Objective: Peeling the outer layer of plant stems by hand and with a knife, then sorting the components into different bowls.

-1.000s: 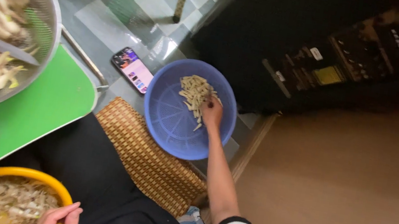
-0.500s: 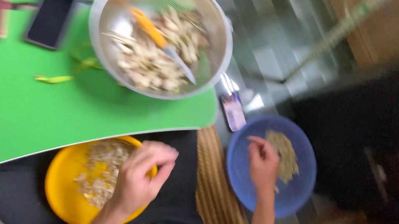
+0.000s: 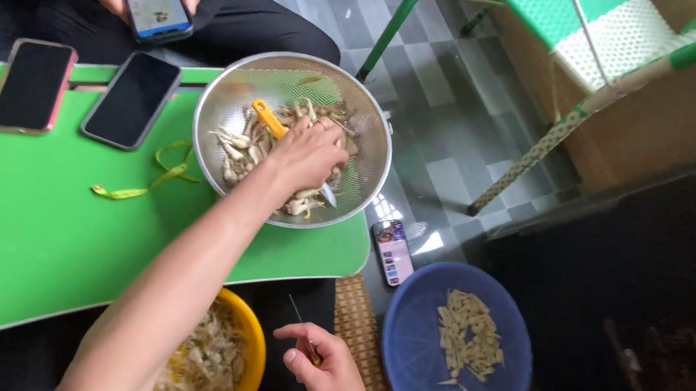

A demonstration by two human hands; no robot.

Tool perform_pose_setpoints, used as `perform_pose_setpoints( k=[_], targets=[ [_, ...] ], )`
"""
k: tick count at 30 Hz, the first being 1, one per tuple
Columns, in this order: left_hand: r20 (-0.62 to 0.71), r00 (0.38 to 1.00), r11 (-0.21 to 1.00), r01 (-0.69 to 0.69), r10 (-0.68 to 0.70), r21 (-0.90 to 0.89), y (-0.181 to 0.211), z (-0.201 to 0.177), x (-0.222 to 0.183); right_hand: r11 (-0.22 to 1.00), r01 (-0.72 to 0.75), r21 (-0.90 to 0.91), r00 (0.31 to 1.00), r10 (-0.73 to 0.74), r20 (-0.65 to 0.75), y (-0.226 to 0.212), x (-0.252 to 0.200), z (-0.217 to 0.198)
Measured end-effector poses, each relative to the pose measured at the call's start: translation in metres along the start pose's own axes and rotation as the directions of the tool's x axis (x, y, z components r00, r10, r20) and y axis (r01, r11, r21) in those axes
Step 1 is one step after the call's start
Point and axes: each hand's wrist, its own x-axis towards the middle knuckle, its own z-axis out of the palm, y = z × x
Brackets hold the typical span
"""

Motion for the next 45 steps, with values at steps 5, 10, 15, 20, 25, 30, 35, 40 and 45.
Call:
perform_pose_setpoints(
  k=[5,10,15,20,25,30,35,40,45],
  targets=[
    [-0.432,0.899,0.997,-0.073,0.064,-0.003,-0.020,0.017,0.007,0.997,-0.015,0.080,0.991,0.025,-0.132,0.004,-0.003,-0.015],
    [-0.168,0.986,0.997,0.034,-0.021,0.074,-0.004,-0.008,-0.025,1.000,0.008,-0.008,0.995,-0.009,-0.097,-0.002,0.011,-0.009],
    [-0.552,0.748,0.895,-0.123,0.367,0.429,-0.025,0.074,0.024,0.998,0.057,0.041,0.997,-0.055,-0.052,0.014,0.008,0.005],
    [-0.663,0.704,0.961,-0.111,0.255,0.252,-0.011,0.005,-0.010,1.000,-0.007,-0.028,0.979,0.001,-0.205,0.008,0.002,0.012],
    [-0.842,0.533,0.804,-0.465,-0.081,-0.372,0.050,-0.032,-0.217,0.986,0.168,0.020,0.957,-0.158,-0.244,0.021,0.011,0.027],
    [-0.530,0.612,0.512,-0.226,-0.587,-0.829,0.053,0.088,-0.346,0.976,0.208,-0.064,0.971,-0.214,-0.106,0.033,0.034,0.078],
    [0.069,0.434,-0.067,0.019,-0.898,-0.998,0.041,0.185,-0.389,0.999,0.015,-0.034,0.998,-0.013,0.055,0.034,0.040,0.131],
    [-0.098,0.456,0.071,-0.075,-0.884,-0.995,0.059,0.187,-0.388,0.987,0.081,-0.136,0.990,-0.064,0.123,0.019,0.036,0.146],
    [-0.154,0.451,0.164,-0.017,-0.879,-0.986,0.077,0.170,-0.381,0.997,0.058,-0.051,0.991,-0.051,0.121,0.000,0.033,0.148]
  ],
)
